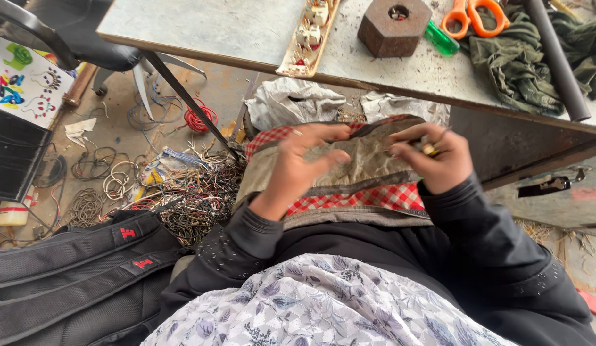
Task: The person uses a screwdriver to loosen and remove a small ceramic fuse from a long, dirty electrical component. They then use a hammer to strike the fuse on a metal block, breaking it apart.
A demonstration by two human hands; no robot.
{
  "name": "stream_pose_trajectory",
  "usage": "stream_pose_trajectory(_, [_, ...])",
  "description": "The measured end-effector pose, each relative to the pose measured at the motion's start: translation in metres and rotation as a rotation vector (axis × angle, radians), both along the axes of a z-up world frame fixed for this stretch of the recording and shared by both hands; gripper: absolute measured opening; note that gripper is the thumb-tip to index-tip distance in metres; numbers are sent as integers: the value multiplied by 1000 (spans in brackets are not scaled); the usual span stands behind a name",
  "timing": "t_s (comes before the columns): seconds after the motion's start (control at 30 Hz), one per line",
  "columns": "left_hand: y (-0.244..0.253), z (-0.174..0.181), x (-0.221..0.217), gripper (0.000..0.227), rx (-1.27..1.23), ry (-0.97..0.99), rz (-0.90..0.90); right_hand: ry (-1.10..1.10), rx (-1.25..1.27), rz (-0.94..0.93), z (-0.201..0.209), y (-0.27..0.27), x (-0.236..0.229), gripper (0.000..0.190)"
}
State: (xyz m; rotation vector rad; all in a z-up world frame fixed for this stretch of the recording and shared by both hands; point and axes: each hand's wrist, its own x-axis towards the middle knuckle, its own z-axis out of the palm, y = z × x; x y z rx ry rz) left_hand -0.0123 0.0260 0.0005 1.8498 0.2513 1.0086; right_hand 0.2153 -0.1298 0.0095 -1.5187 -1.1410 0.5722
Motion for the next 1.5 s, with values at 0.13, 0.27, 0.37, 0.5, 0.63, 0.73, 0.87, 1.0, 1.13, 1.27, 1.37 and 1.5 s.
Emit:
stream_pose_trajectory(0.13, [-21, -4, 11, 39, -184, 134, -131, -413, 116, 133, 0, 3, -19, 22])
stream_pose_trajectory(0.27, [-24, -12, 16, 28, -295, 156, -152, -536, 170, 194, 6, 5, -27, 25])
stream_pose_trajectory(0.37, [-21, -16, 14, 21, -341, 120, -102, -570, 128, 141, 9, 6, -28, 24])
stream_pose_trajectory(0.5, [-18, -18, 13, 20, -351, 96, -116, -573, 154, 137, 10, 6, -28, 24])
stream_pose_trajectory(0.63, [-17, -13, 10, 19, -358, 68, -103, -570, 159, 121, 14, 5, -24, 24])
stream_pose_trajectory(0.73, [-15, -8, 8, 19, -316, 68, -84, -573, 158, 114, 17, 5, -23, 23])
stream_pose_trajectory(0.87, [-13, -10, 6, 18, -364, 54, -118, -572, 135, 107, 17, 4, -23, 24])
stream_pose_trajectory(1.0, [-14, -19, 8, 17, -393, 36, -136, -556, 157, 117, 14, 4, -21, 23])
stream_pose_trajectory(1.13, [-1, -23, 12, 21, -510, -77, -177, -412, 137, 31, 18, 2, -14, 18])
stream_pose_trajectory(1.27, [10, -25, 11, 35, -492, -31, -226, -282, 120, -86, 26, -1, -4, 17])
stream_pose_trajectory(1.37, [-2, -40, 22, 61, -250, 7, -352, 53, -15, 8, 20, 3, -10, 14])
stream_pose_trajectory(1.5, [-28, -77, 47, 55, -840, 34, -783, -181, 63, 206, -3, 26, -33, 17])
